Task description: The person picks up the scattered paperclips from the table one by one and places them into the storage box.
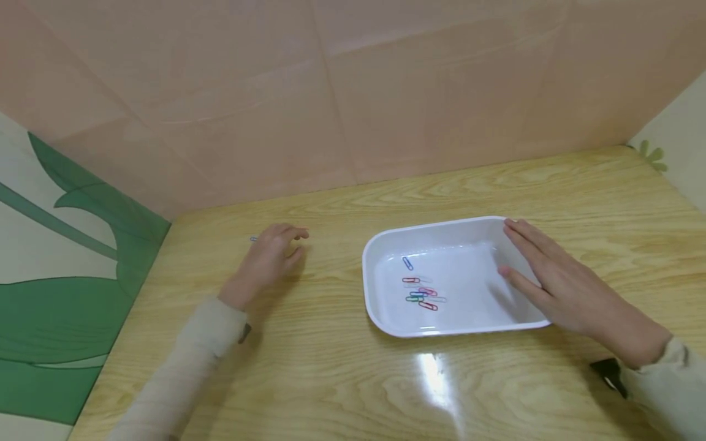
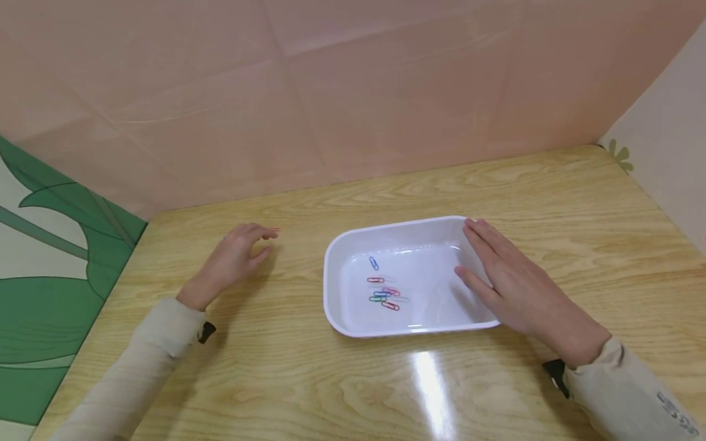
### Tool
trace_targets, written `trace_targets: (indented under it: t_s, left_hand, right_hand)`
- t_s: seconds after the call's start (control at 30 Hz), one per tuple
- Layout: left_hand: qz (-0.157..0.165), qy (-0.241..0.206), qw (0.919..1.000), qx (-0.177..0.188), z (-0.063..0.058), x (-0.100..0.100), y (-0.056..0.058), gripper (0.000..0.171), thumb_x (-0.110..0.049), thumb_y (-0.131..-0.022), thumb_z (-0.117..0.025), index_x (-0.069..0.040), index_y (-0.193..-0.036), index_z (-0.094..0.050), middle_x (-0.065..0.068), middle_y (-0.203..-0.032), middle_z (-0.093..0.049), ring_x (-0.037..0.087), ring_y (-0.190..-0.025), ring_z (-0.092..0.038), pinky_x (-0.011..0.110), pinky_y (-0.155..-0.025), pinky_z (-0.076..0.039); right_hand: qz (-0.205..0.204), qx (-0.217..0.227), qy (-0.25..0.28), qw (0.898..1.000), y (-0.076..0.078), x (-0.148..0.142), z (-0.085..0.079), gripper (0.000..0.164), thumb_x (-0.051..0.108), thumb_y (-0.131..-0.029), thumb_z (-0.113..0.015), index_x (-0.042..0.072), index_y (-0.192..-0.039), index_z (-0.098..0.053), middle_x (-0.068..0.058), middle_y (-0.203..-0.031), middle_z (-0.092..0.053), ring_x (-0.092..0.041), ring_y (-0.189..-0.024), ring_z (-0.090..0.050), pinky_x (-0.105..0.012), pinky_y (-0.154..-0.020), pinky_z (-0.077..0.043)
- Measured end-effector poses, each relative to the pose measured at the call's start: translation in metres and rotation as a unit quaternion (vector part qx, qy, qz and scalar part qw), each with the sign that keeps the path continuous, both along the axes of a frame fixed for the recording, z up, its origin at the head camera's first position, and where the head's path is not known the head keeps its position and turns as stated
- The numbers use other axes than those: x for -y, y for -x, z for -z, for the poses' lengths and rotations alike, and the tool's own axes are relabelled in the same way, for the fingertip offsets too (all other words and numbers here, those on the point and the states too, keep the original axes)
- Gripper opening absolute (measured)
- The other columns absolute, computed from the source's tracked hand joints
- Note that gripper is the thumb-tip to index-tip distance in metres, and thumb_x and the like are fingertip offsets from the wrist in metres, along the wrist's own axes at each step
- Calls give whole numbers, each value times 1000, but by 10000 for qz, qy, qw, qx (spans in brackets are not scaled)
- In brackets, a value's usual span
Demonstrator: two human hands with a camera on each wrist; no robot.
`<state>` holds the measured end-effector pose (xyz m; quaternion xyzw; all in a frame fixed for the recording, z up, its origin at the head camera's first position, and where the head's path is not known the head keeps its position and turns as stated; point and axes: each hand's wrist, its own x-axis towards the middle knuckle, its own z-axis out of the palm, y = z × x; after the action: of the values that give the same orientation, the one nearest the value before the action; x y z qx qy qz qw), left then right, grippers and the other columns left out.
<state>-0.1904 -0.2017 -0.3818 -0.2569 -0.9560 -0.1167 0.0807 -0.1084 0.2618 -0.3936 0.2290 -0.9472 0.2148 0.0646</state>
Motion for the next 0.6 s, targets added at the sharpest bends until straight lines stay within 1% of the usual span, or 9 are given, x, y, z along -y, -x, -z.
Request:
trace_targets:
  t_s: [0.13,0.27,0.5,0.6]
  left_hand:
    - [-137,20,9999,57,2,8,4,29,-8,-90,-70,-4,-119,-69,13,-115,-70,33,-109,-62,45,-94,-53]
    - [-257,43,9995,161,2,12,6,31,-8,-90,-71,-6,-120,-69,13,-116,-70,33,-108,-61,45,-92,-53]
    - [-448,312,9983,220,2,17,13,27,-11,-90,-70,-1,-115,-70,17,-113,-70,36,-106,-63,49,-93,-52]
    - [-538,380,9973,336,3,20,16,28,-12,-91,-70,-1,-116,-70,17,-112,-69,35,-104,-63,49,-92,-53]
  right_hand:
    - [-5,7,20,10000,0,1,0,70,28,-103,-53,-1,-156,-19,-22,-163,-19,-35,-154,-12,-36,-127,-1]
    - [-17,-7,34,10000,0,1,-1,69,28,-102,-53,-2,-156,-20,-22,-163,-19,-35,-154,-13,-35,-127,-1]
    - [-10,-34,17,10000,0,1,0,70,28,-102,-53,-3,-156,-20,-23,-163,-20,-35,-154,-13,-33,-126,0]
    - [-7,-31,23,10000,0,1,1,70,28,-102,-53,-2,-156,-20,-23,-163,-20,-36,-154,-13,-33,-127,0]
